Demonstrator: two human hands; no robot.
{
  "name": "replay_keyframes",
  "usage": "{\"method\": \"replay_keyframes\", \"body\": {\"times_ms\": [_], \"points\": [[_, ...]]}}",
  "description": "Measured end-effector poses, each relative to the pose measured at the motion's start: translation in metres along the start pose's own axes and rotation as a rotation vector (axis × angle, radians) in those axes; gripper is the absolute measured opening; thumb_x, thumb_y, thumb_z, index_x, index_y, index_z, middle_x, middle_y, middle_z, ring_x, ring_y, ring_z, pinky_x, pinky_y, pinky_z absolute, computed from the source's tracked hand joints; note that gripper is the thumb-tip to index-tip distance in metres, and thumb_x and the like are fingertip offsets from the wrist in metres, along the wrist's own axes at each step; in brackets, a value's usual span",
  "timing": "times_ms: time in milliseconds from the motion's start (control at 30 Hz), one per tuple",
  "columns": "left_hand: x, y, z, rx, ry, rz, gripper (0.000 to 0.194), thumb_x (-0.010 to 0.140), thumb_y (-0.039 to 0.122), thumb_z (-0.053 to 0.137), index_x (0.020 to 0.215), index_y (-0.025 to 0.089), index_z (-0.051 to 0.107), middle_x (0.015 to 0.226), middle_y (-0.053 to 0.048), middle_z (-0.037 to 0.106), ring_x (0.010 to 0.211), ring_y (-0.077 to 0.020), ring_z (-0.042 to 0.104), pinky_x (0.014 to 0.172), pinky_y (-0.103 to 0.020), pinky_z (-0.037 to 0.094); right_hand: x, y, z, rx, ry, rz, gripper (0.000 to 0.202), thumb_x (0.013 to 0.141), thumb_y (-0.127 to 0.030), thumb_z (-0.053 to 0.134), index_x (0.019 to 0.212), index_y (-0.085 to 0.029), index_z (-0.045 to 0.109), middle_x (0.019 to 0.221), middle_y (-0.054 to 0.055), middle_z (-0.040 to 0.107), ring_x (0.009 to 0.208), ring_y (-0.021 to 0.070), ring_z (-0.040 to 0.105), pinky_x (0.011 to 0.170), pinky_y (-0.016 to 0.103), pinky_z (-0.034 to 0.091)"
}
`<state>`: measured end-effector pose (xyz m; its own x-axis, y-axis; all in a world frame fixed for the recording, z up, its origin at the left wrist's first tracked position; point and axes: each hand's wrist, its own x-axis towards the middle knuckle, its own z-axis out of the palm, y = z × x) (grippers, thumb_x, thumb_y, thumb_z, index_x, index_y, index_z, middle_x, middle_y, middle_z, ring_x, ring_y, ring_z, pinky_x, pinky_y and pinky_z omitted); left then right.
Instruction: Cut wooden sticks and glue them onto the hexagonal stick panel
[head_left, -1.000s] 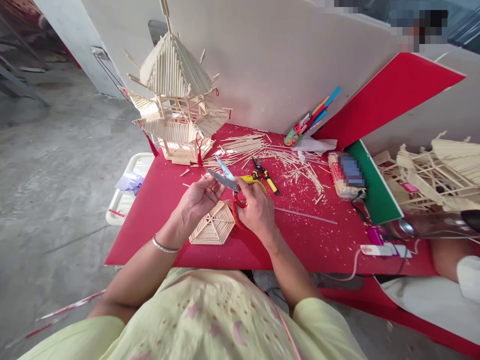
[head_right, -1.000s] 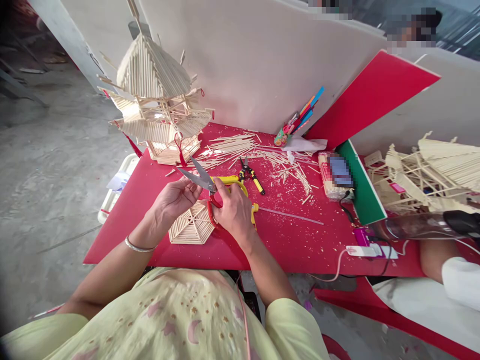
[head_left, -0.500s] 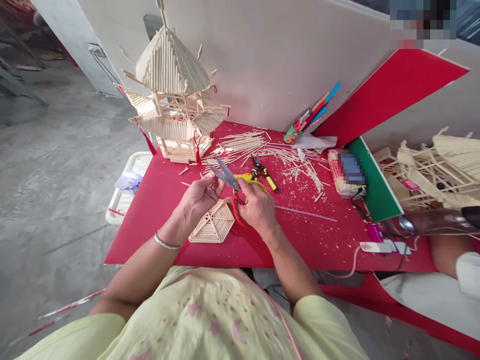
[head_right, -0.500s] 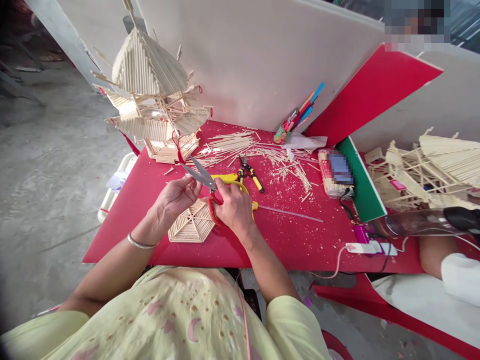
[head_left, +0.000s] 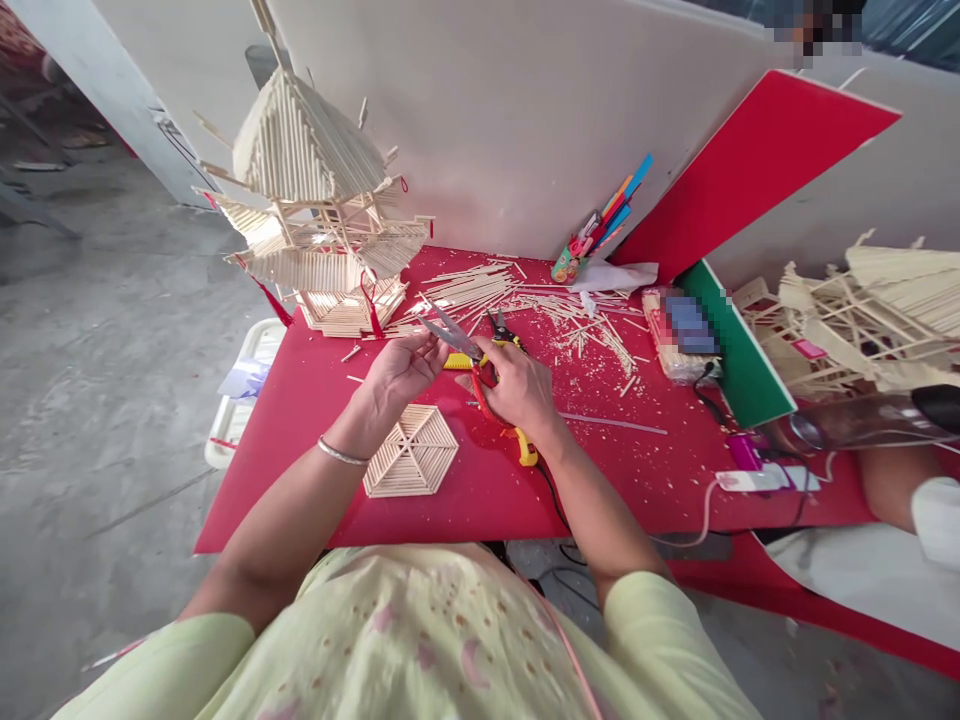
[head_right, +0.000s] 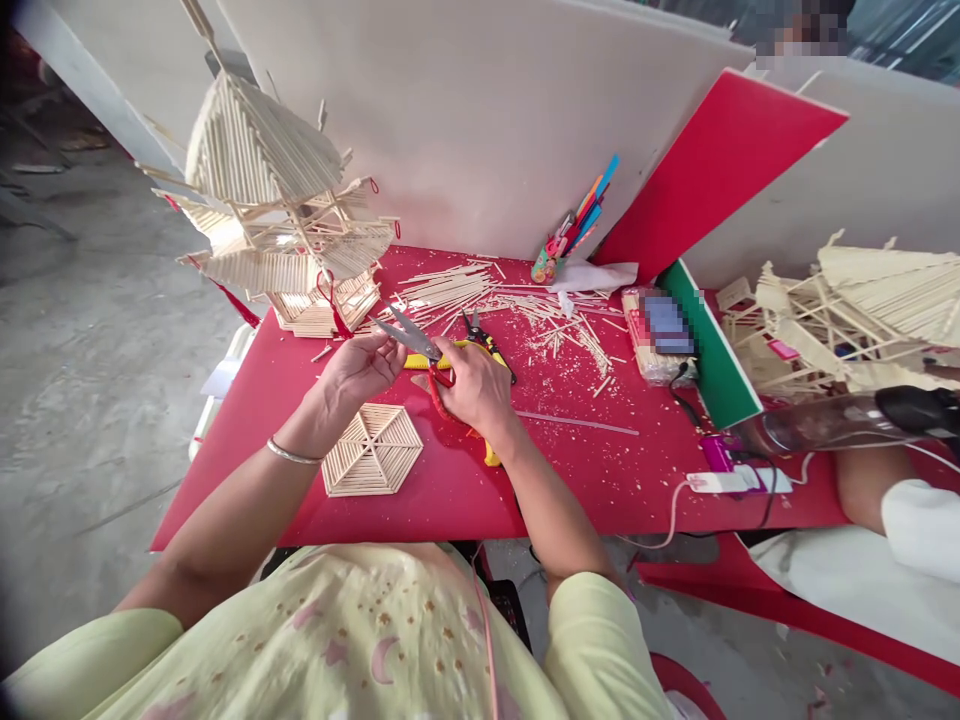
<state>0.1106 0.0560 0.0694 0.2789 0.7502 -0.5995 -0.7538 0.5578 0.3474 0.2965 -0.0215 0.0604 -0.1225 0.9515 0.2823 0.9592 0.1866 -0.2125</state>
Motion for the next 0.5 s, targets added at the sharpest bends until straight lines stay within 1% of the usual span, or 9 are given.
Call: {"method": "replay_keyframes", "body": {"times_ms": [133, 200, 400, 500], "points": [[0.001, 0.000, 0.001, 0.025, 0.006, -0.008, 0.020, 0.093, -0.001, 0.053, 0.098, 0.012, 0.067, 0.067, -0.004, 0.069, 0.059, -0.0118, 0.072, 0.069, -0.021, 0.065, -0.001, 0.002, 0.003, 0.050, -0.013, 0.006, 0.064, 0.099, -0.067, 0.054, 0.151, -0.029, 0.056, 0.119, 0.008, 0.075, 0.100, 0.0251, 0.069, 0.077, 0.031, 0.045], [0.001, -0.001, 0.002, 0.013, 0.025, -0.014, 0.020, 0.093, -0.001, 0.055, 0.099, 0.013, 0.067, 0.068, -0.003, 0.069, 0.060, -0.0112, 0.071, 0.071, -0.021, 0.065, -0.002, 0.003, 0.005, 0.055, -0.011, 0.005, 0.065, 0.099, -0.068, 0.053, 0.150, -0.028, 0.058, 0.118, 0.009, 0.075, 0.099, 0.0252, 0.070, 0.076, 0.031, 0.046], [0.001, -0.003, 0.006, -0.026, 0.049, -0.030, 0.018, 0.092, -0.002, 0.056, 0.097, 0.013, 0.065, 0.068, -0.003, 0.068, 0.061, -0.0111, 0.070, 0.069, -0.020, 0.065, -0.003, 0.007, 0.015, 0.004, 0.002, 0.012, 0.066, 0.101, -0.065, 0.052, 0.152, -0.024, 0.057, 0.117, 0.011, 0.076, 0.100, 0.0267, 0.070, 0.076, 0.032, 0.047], [0.004, -0.005, 0.007, -0.039, 0.061, -0.044, 0.017, 0.092, -0.001, 0.057, 0.099, 0.012, 0.065, 0.068, -0.003, 0.067, 0.059, -0.0104, 0.069, 0.068, -0.020, 0.064, -0.003, 0.009, 0.019, -0.021, 0.010, 0.019, 0.067, 0.101, -0.065, 0.050, 0.152, -0.023, 0.058, 0.116, 0.012, 0.076, 0.097, 0.0261, 0.071, 0.075, 0.032, 0.047]]}}
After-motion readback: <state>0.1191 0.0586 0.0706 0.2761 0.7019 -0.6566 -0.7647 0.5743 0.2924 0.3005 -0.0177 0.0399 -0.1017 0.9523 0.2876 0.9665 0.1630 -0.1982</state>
